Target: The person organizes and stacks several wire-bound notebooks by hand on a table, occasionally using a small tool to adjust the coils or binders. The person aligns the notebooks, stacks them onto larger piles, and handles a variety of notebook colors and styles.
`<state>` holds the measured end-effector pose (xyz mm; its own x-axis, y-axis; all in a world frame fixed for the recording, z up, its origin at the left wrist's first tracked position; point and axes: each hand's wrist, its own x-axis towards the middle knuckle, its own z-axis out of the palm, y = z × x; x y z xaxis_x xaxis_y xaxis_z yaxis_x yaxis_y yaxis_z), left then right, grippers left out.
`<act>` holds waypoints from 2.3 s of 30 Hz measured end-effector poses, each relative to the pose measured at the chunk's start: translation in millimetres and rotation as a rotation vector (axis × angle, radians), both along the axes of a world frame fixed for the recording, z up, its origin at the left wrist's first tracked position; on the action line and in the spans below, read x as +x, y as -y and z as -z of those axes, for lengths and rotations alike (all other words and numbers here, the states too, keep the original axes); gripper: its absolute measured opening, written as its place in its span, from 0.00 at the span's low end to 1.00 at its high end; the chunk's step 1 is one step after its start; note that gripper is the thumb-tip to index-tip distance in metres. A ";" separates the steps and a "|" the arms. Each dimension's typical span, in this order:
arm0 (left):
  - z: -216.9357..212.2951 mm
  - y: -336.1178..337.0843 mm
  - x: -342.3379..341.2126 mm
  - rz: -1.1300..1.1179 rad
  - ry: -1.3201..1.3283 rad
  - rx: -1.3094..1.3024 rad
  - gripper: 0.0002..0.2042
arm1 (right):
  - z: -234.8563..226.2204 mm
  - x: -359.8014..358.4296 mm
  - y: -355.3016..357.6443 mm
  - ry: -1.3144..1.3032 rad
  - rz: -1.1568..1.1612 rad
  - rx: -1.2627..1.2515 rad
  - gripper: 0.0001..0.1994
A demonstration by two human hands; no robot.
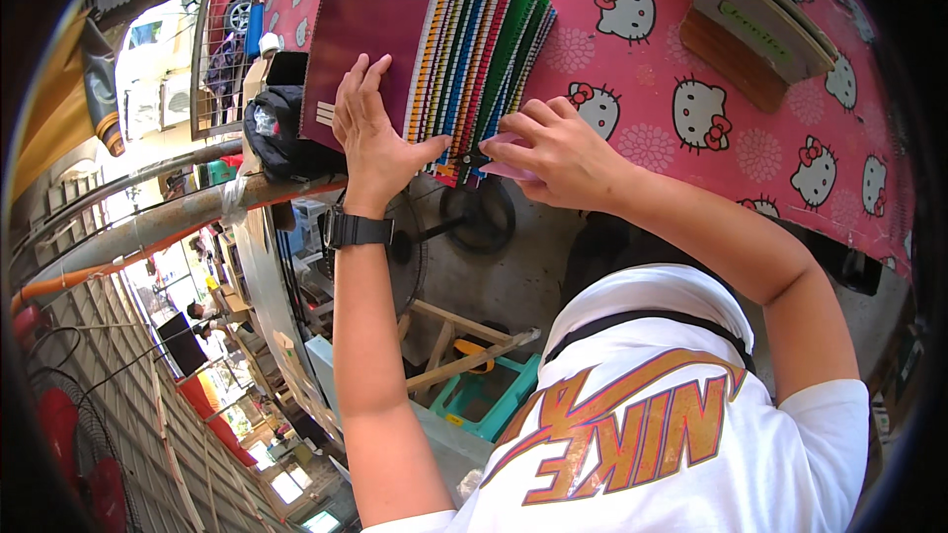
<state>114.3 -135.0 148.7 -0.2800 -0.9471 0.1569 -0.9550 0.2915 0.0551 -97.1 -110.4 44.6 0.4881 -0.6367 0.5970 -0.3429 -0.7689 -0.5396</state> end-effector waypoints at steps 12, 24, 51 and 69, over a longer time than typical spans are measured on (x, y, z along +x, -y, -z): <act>0.8 0.0 -2.7 0.018 0.004 -0.008 0.51 | 0.6 -6.4 3.6 0.148 -0.235 0.601 0.18; 0.3 -0.4 -1.1 0.021 0.005 -0.002 0.52 | 10.1 -1.9 2.3 0.057 -0.300 0.520 0.17; -1.0 -2.8 -4.5 0.025 0.028 -0.023 0.50 | 15.7 8.5 -6.3 0.281 -0.625 1.642 0.13; 0.1 -0.4 -1.5 0.024 0.006 -0.009 0.51 | 26.2 -12.1 31.0 0.268 -0.684 1.737 0.15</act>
<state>112.8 -134.6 148.5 -0.3034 -0.9387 0.1640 -0.9480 0.3147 0.0471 -109.2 -141.4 18.4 0.9004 -0.2979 -0.3170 -0.0408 0.6676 -0.7434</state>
